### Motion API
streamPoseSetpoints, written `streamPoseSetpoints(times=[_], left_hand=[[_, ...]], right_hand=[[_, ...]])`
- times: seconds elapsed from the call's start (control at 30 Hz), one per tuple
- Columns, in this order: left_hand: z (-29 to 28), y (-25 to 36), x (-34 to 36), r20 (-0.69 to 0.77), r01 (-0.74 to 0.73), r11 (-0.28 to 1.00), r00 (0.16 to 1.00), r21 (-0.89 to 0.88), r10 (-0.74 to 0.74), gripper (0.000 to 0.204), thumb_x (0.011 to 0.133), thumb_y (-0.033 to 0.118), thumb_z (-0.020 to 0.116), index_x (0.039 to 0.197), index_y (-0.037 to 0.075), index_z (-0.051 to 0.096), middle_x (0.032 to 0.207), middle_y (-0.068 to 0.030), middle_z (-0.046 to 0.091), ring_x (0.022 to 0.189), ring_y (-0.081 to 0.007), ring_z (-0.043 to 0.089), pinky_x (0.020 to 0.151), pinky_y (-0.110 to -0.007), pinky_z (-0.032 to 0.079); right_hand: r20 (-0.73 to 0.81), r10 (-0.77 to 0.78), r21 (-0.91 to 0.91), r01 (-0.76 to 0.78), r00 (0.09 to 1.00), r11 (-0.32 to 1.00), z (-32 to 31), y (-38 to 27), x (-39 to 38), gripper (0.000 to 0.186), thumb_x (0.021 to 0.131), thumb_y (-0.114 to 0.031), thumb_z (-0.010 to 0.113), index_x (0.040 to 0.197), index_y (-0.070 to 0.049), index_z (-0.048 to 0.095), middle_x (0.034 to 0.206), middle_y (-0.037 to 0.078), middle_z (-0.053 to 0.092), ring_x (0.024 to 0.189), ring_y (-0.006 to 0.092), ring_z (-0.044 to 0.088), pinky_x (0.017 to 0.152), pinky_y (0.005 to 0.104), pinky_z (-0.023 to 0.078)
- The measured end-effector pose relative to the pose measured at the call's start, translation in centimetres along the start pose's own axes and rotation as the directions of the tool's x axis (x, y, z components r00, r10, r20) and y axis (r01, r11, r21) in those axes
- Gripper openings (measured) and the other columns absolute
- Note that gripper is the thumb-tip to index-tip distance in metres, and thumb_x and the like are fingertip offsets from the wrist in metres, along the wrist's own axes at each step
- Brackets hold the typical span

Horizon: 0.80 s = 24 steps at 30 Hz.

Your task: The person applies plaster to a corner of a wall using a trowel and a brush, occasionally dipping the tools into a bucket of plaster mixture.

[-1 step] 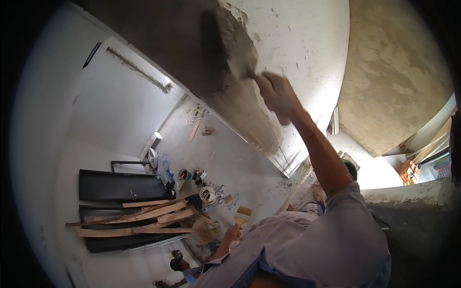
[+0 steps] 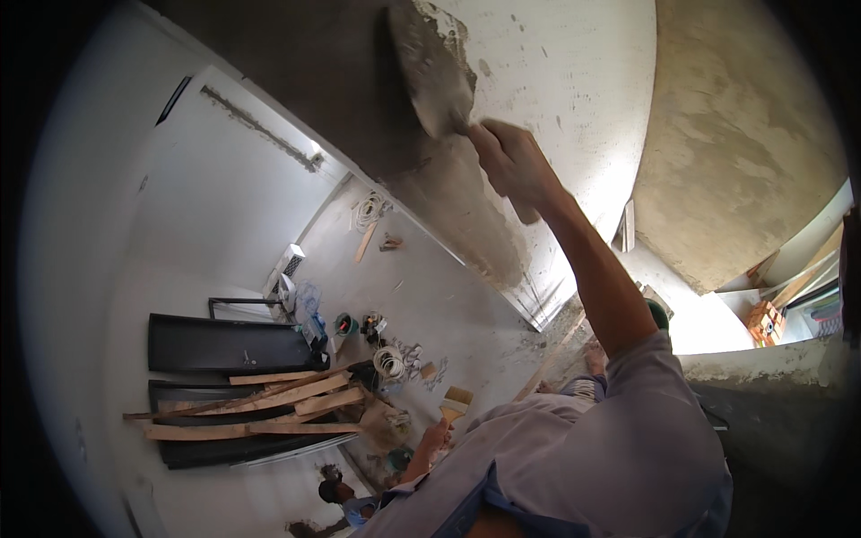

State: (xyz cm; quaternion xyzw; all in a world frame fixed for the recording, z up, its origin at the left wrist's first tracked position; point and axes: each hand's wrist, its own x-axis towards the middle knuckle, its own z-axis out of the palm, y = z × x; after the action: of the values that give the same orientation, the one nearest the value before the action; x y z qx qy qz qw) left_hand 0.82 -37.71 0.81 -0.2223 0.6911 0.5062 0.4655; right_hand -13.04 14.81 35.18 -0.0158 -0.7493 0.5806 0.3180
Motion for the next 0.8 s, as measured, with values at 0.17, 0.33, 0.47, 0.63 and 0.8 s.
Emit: streamPoseSetpoints(times=[0.17, 0.33, 0.47, 0.63, 0.8], left_hand=[[0.2, -1.4, 0.3, 0.014, 0.002, 1.0, 1.0, -0.02, -0.002, 0.038, 0.102, 0.043, 0.044, 0.098, 0.006, 0.051, 0.06, 0.0054, 0.037, 0.044, -0.0061, 0.032, 0.041, -0.024, 0.027], [0.4, 0.2, -0.2, 0.065, -0.039, 0.999, 0.997, 0.038, 0.037, 0.037, 0.102, 0.043, 0.044, 0.098, 0.006, 0.05, 0.059, 0.0058, 0.037, 0.043, -0.0059, 0.032, 0.04, -0.024, 0.027], [1.4, 3.5, -0.3, 0.16, -0.168, 0.985, 0.974, 0.04, 0.159, 0.036, 0.102, 0.042, 0.044, 0.098, 0.006, 0.05, 0.059, 0.006, 0.037, 0.043, -0.0058, 0.031, 0.04, -0.023, 0.026], [5.2, 8.5, -0.3, 0.2, -0.115, 0.973, 0.968, -0.198, 0.155, 0.034, 0.102, 0.04, 0.044, 0.098, 0.007, 0.05, 0.056, 0.0056, 0.035, 0.04, -0.006, 0.028, 0.038, -0.023, 0.024], [10.2, 11.7, -0.4, 0.295, -0.233, 0.971, 0.925, -0.061, 0.241, 0.033, 0.102, 0.039, 0.043, 0.099, 0.006, 0.051, 0.056, 0.0045, 0.035, 0.039, -0.0066, 0.028, 0.038, -0.023, 0.024]], right_hand=[[0.084, -0.139, -0.29, 0.157, 0.987, 0.944, 5.3, 2.3, -2.1, 0.025, 0.096, -0.019, 0.046, 0.082, 0.001, 0.054, 0.061, 0.023, 0.054, 0.052, 0.0318, 0.056, 0.058, 0.0441, 0.047], [0.268, 0.001, -0.186, 0.051, 0.964, 0.981, 5.0, 7.7, -10.8, 0.028, 0.096, -0.023, 0.047, 0.081, 0.0, 0.052, 0.056, 0.018, 0.052, 0.044, 0.0303, 0.053, 0.047, 0.0411, 0.044], [0.68, 0.392, 0.47, -0.778, 0.62, 0.417, 0.5, 10.7, -18.6, 0.038, 0.097, -0.037, 0.047, 0.085, -0.002, 0.055, 0.055, 0.01, 0.051, 0.04, 0.0242, 0.052, 0.038, 0.0392, 0.045], [0.786, -0.07, 0.558, -0.754, 0.614, -0.348, -1.0, 11.6, -24.9, 0.044, 0.098, -0.043, 0.039, 0.087, -0.003, 0.052, 0.057, 0.008, 0.043, 0.035, 0.0159, 0.044, 0.03, 0.0313, 0.043], [0.729, 0.124, 0.672, -0.67, 0.673, -0.316, -3.3, 10.8, -26.4, 0.043, 0.098, -0.043, 0.041, 0.084, -0.004, 0.051, 0.057, 0.006, 0.045, 0.037, 0.0153, 0.046, 0.032, 0.031, 0.043]])
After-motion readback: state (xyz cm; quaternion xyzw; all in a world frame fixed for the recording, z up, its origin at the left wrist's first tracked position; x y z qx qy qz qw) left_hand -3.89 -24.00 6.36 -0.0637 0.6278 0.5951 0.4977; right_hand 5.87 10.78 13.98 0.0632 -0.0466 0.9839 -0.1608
